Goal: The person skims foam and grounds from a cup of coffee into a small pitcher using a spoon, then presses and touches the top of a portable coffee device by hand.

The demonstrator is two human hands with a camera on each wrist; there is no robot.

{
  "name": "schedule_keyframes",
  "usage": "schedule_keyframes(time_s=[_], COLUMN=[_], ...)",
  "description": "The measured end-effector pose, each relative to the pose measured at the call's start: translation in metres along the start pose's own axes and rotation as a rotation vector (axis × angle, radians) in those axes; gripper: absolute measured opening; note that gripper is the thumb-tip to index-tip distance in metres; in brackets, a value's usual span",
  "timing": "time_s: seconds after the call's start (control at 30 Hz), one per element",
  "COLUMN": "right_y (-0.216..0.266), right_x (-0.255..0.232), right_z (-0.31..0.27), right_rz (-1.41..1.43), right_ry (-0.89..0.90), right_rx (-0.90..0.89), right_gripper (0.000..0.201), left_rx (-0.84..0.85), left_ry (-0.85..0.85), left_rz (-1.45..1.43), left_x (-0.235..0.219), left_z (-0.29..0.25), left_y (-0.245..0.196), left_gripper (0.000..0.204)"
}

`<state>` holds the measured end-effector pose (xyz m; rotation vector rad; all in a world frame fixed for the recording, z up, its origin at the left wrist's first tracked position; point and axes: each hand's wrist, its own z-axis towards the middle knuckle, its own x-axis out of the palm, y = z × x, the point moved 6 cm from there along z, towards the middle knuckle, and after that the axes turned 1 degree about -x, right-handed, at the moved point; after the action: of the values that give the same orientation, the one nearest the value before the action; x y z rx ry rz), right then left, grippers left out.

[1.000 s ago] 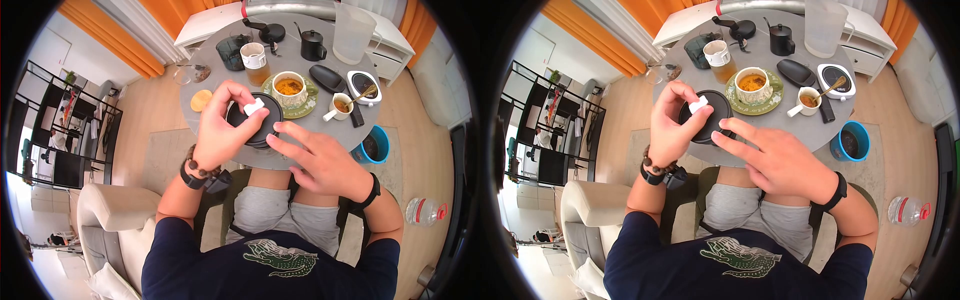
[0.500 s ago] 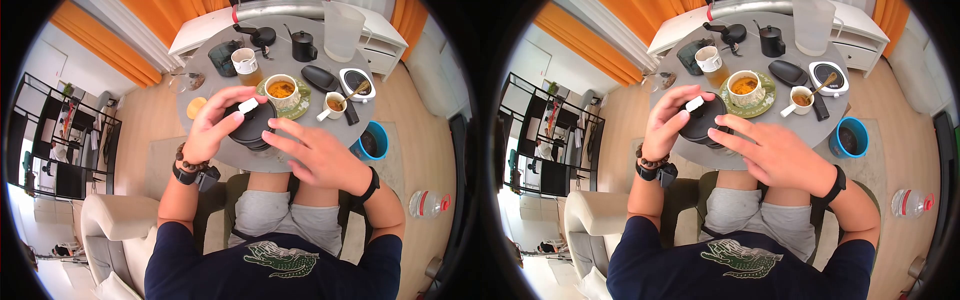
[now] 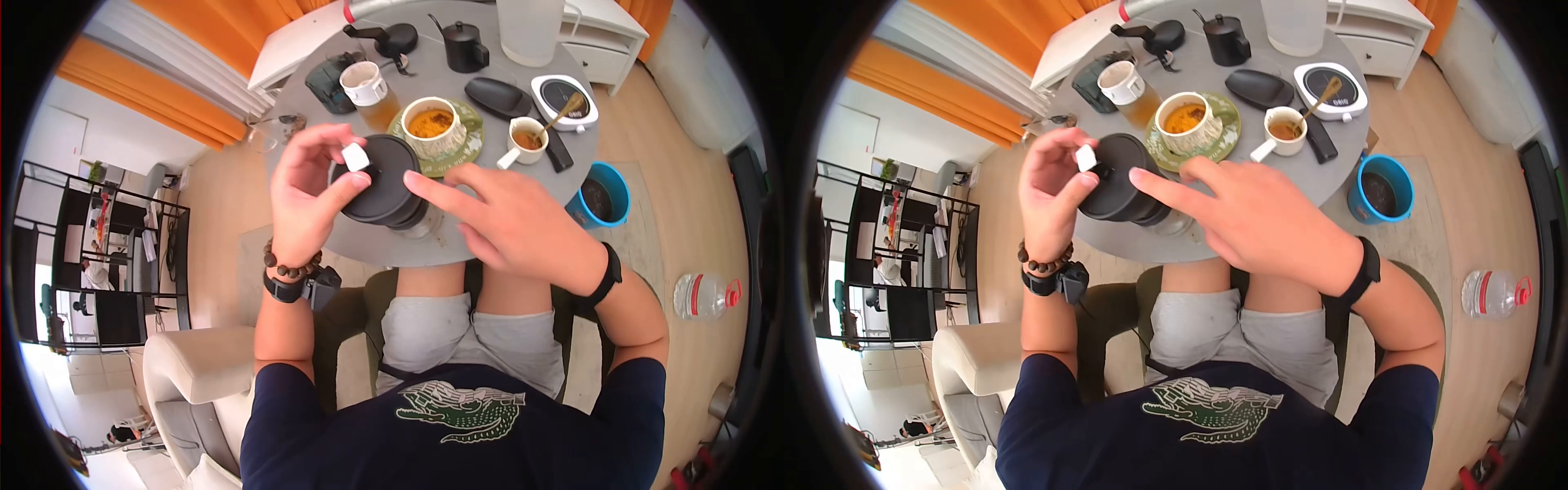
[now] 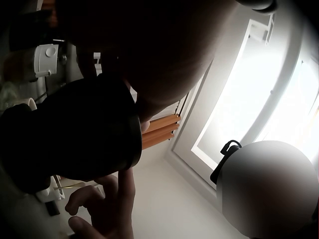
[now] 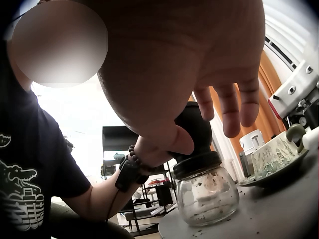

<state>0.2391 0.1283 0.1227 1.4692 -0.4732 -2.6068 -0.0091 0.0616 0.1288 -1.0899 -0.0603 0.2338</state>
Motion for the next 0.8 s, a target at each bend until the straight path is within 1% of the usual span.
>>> schedule_keyframes(time_s=[0.03, 0.07, 0.1, 0.17, 0.2, 0.23, 0.3, 0.33, 0.37, 0.43, 0.47, 0.53, 0.63, 0.73, 0.77, 0.8], right_y=[-0.001, -0.002, -0.004, -0.007, -0.007, -0.008, -0.007, -0.007, -0.008, -0.008, -0.008, -0.007, -0.007, -0.007, -0.007, -0.007], right_x=[0.001, 0.004, 0.007, 0.011, 0.011, 0.012, 0.009, 0.009, 0.011, 0.012, 0.012, 0.012, 0.013, 0.013, 0.012, 0.012], right_z=[-0.001, -0.002, -0.004, -0.005, -0.005, -0.005, -0.003, -0.004, -0.004, -0.005, -0.004, -0.004, -0.004, -0.005, -0.005, -0.006], right_rz=[0.007, 0.038, 0.068, 0.074, 0.073, 0.075, 0.08, 0.08, 0.082, 0.084, 0.092, 0.099, 0.104, 0.095, 0.1, 0.104], right_ry=[0.009, 0.052, 0.093, 0.087, 0.073, 0.077, 0.001, 0.002, 0.011, 0.022, 0.021, 0.022, 0.042, 0.017, 0.05, 0.082], right_rx=[0.016, 0.041, 0.064, 0.066, 0.053, 0.058, 0.042, 0.043, 0.053, 0.062, 0.066, 0.069, 0.083, 0.079, 0.095, 0.114], right_gripper=[0.094, 0.096, 0.099, 0.101, 0.103, 0.103, 0.096, 0.096, 0.097, 0.097, 0.098, 0.098, 0.098, 0.098, 0.1, 0.102], left_rx=[0.012, 0.008, -0.005, 0.054, 0.096, 0.09, 0.106, 0.12, 0.118, 0.247, 0.245, 0.283, 0.324, 0.375, 0.376, 0.327], left_ry=[-0.011, -0.065, -0.061, -0.117, -0.126, -0.125, -0.101, -0.107, -0.108, -0.038, -0.04, -0.049, -0.093, -0.103, -0.098, -0.102], left_rz=[0.039, 0.044, 0.036, 0.199, 0.262, 0.259, 0.237, 0.25, 0.249, 0.449, 0.449, 0.591, 0.64, 0.716, 0.71, 0.745], left_x=[-0.001, 0.002, 0.004, 0.001, 0.002, 0.0, -0.002, -0.002, -0.003, 0.001, 0.0, 0.002, 0.006, 0.012, 0.014, 0.015], left_z=[0.001, -0.001, -0.002, -0.006, -0.006, -0.006, -0.006, -0.007, -0.006, -0.006, -0.006, -0.008, -0.006, -0.007, -0.009, -0.011], left_y=[0.0, -0.001, 0.002, 0.001, -0.002, -0.003, -0.005, -0.008, -0.007, -0.014, -0.015, -0.02, -0.027, -0.033, -0.036, -0.037], left_gripper=[0.06, 0.058, 0.058, 0.056, 0.05, 0.05, 0.045, 0.04, 0.04, 0.038, 0.038, 0.036, 0.035, 0.035, 0.035, 0.035])
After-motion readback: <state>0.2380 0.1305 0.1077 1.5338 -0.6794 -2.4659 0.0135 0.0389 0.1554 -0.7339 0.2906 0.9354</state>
